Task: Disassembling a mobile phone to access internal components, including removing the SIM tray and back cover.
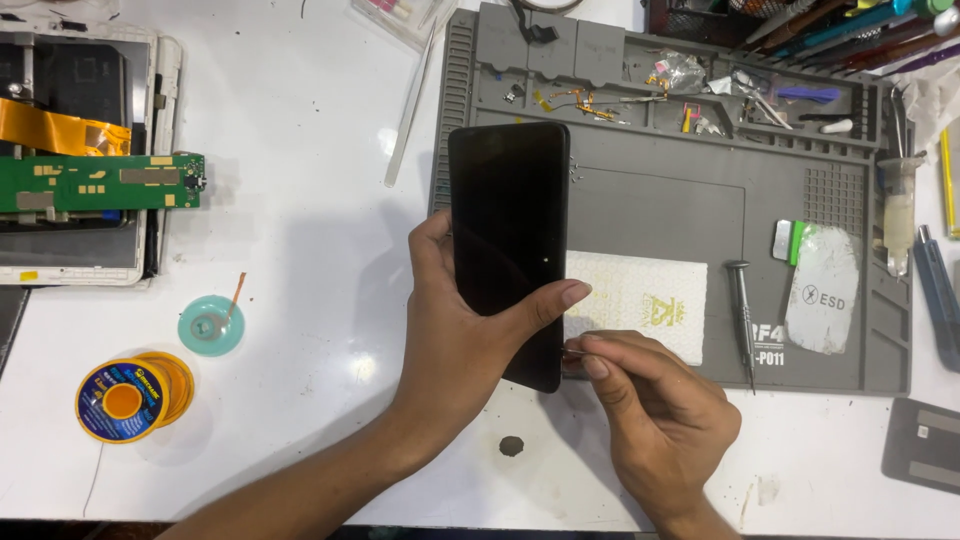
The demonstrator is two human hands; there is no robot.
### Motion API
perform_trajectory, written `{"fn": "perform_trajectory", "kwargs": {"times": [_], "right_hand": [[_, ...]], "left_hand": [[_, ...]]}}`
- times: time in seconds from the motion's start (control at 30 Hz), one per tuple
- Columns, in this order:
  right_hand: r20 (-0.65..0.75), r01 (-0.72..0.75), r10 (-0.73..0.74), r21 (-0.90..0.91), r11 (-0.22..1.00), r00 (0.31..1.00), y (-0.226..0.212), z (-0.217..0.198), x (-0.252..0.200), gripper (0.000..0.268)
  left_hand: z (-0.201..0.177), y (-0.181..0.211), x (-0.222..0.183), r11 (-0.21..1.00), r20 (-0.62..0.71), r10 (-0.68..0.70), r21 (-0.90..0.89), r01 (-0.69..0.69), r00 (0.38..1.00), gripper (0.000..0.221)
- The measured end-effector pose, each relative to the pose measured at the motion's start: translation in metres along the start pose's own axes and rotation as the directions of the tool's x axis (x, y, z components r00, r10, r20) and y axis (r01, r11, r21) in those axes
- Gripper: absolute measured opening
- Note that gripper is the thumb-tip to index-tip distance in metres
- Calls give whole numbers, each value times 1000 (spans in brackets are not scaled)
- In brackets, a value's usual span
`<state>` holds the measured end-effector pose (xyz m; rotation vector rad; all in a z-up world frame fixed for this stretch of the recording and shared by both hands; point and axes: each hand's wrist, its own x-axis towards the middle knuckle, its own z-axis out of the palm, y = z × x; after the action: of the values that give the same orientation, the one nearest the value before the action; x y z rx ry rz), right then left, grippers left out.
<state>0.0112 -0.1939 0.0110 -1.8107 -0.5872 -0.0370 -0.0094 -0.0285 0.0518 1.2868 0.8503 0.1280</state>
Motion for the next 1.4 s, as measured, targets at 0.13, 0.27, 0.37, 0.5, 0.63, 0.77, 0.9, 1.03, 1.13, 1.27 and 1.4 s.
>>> {"fn": "perform_trajectory", "kwargs": {"times": [0.13,0.27,0.37,0.5,0.63,0.77,0.9,1.03,1.13,1.27,1.4], "right_hand": [[5,68,-68,-81,994,998,-3,1,1,7],[13,244,-245,-158,957,969,-3,2,3,5],[7,280,-284,-194,940,959,-2,5,3,4],[-23,286,-295,-186,940,955,-1,8,2,3],[-12,288,-296,-183,940,955,0,7,2,3],[-14,281,-287,-164,946,958,-2,7,4,5],[-265,325,-330,-63,944,906,35,-42,-6,11],[-299,60,-159,-315,947,941,47,-119,46,21],[-174,-257,195,-496,829,965,67,-160,68,19],[-84,-99,53,-768,633,995,72,-159,52,32],[31,-151,154,-83,985,988,30,-93,6,42]], "left_hand": [[1,-2,-2,1000,-8,24,-19,-24,1000,91],[3,-1,-6,1000,-4,13,-16,-13,1000,87],[4,-3,-5,999,-14,-3,-34,2,1000,86],[5,-6,-5,998,-26,-14,-58,13,1000,89],[5,-1,-6,997,-34,-73,-38,72,997,87],[3,-4,-5,1000,-42,-14,3,14,999,88],[1,-6,0,1000,-64,26,-10,-27,998,84],[1,1,3,993,-8,-85,-89,84,996,79],[1,-3,8,951,50,-237,-194,242,970,84],[-3,-26,15,888,210,-133,-409,211,969,61],[-4,-47,18,777,298,182,-628,49,937,43]]}}
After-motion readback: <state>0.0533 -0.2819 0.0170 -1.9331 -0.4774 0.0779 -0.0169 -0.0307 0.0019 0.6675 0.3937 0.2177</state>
